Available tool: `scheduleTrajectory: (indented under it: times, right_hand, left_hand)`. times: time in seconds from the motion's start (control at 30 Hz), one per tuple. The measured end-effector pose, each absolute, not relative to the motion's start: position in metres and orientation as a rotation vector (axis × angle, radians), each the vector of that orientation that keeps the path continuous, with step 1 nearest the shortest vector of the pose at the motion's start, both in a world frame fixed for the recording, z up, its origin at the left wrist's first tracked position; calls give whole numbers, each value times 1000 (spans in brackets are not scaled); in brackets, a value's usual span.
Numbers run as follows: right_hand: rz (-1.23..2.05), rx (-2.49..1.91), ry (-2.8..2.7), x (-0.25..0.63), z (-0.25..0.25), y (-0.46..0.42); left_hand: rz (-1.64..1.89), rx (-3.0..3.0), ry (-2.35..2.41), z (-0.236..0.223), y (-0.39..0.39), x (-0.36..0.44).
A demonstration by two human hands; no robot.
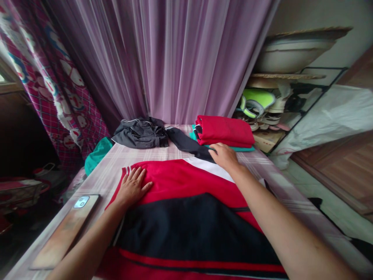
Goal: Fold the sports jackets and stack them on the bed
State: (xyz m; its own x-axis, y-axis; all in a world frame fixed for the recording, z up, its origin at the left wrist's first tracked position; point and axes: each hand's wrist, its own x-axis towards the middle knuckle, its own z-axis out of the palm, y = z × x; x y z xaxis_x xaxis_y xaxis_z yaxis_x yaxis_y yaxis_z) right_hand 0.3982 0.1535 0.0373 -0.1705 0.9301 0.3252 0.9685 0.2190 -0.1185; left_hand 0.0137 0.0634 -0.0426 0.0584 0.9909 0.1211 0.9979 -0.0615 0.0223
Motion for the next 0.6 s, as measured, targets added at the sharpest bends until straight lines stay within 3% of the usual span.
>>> scheduleTrajectory:
  times: [0.2, 0.5, 0.6]
  right_hand:
    - [-115, -1840, -2392, 343, 35, 191]
    - [-95, -1811, -2247, 374, 58, 170]
    - [-50, -1771, -2225, 380, 68, 159]
  left_hand:
    - [-192, -2241, -2088, -43, 60, 16]
    - [-516, -2128, -2170, -36, 76, -7]
    - [-323, -2085, -2212, -15, 91, -22]
